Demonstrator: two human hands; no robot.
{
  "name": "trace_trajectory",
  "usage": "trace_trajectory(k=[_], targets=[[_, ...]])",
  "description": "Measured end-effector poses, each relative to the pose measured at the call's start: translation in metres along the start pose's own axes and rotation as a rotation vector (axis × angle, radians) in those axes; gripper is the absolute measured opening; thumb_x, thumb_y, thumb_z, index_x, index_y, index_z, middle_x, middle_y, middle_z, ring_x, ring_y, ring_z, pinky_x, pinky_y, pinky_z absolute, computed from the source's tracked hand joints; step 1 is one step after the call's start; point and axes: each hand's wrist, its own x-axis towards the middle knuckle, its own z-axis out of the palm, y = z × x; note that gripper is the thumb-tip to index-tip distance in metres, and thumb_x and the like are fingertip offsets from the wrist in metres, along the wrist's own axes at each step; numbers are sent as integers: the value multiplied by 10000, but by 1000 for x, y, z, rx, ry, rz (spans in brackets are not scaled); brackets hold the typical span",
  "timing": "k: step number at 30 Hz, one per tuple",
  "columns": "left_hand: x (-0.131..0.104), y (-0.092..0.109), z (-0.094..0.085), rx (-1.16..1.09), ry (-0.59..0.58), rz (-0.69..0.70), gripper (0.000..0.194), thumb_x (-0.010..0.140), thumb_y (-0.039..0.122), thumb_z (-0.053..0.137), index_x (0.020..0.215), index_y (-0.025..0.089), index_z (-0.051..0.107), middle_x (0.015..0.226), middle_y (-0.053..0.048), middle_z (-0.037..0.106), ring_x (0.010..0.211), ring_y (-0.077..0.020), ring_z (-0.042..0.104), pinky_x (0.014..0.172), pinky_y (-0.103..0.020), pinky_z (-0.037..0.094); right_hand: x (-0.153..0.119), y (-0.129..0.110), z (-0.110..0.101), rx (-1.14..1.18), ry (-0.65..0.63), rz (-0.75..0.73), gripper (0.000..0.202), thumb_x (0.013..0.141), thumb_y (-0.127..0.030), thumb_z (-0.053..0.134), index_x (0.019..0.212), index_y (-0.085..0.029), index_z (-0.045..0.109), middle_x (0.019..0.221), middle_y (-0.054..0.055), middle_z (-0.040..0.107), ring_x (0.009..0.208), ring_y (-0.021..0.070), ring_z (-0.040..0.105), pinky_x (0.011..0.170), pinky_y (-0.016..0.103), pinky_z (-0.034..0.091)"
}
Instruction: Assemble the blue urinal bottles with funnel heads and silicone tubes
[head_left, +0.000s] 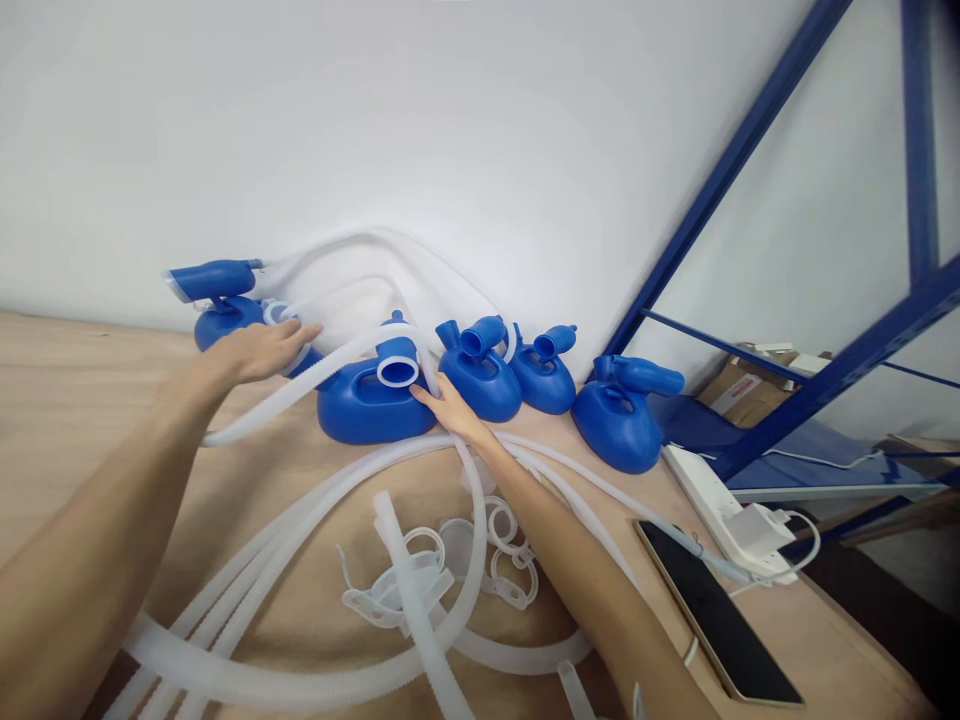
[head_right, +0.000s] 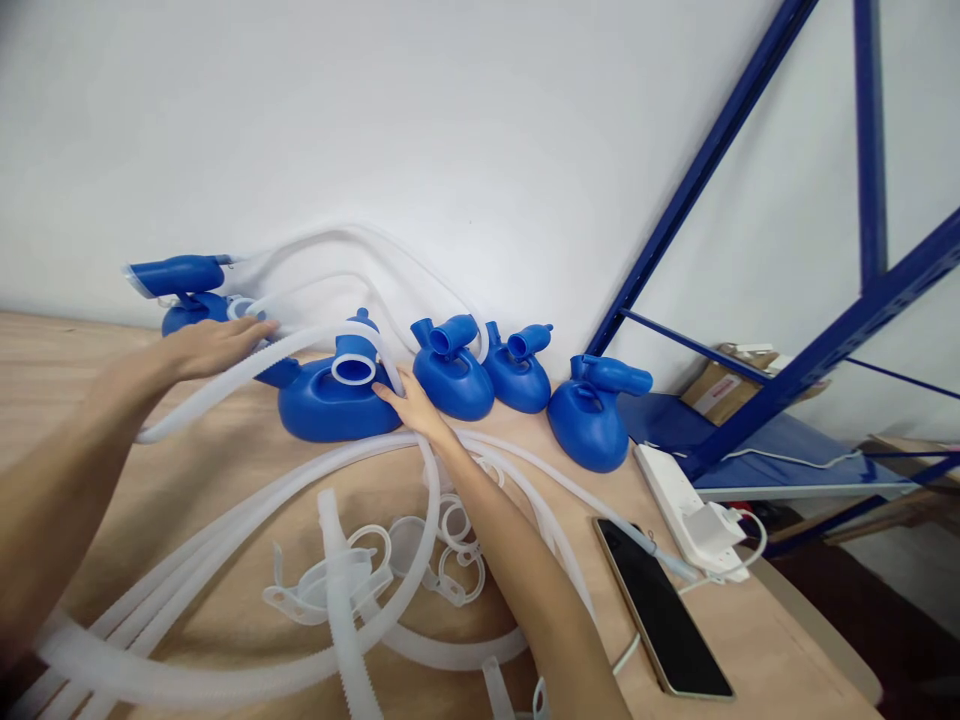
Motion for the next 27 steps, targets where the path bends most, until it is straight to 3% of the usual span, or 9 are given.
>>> trace_trajectory(k=[3,6,11,17,23,27], targets=[[-8,11,5,84,-116,-49,885,851,903,459,1199,119,678,1058,-241,778,960,-460,727,889,-592,536,2,5,1,-16,-9,-19,614,964,-621,651,1442,-237,675,1491,91,642,1459,313,520,1287,444,332],[-17,19,6,132,-144,-66,1069,710,913,654,1408,106,583,1202,-280,746,1123,-527,689,946,-611,519,4,12,3,-29,-18,-39,663,965,-683,613,1446,-229,668,1532,105,603,1496,297,480,1298,428,313],[-30,29,14,82,-98,-118,814,845,726,642,1430,161,636,1330,-225,727,1229,-492,663,974,-571,529,4,20,3,-91,-28,-6,769,977,-740,543,1539,-216,575,1618,125,508,1556,277,402,1327,410,228],[-45,33,32,-1,55,-141,752,903,605,604,1521,177,577,1377,-183,724,1285,-460,655,1025,-559,513,8,26,5,-148,-37,13,743,995,-726,527,1567,-252,553,1662,97,464,1587,289,348,1340,431,173],[-51,40,48,-65,248,-124,550,962,413,515,1431,161,652,1400,-125,727,1328,-363,647,1074,-464,494,12,31,6,-174,-29,5,732,995,-738,514,1552,-267,578,1653,99,470,1577,309,349,1335,464,181],[-49,45,56,-96,327,-163,523,940,387,502,1363,153,703,1357,-144,746,1276,-377,674,1033,-476,499,12,28,3,-184,-36,7,726,983,-753,523,1537,-289,593,1629,87,491,1558,314,372,1328,467,192]])
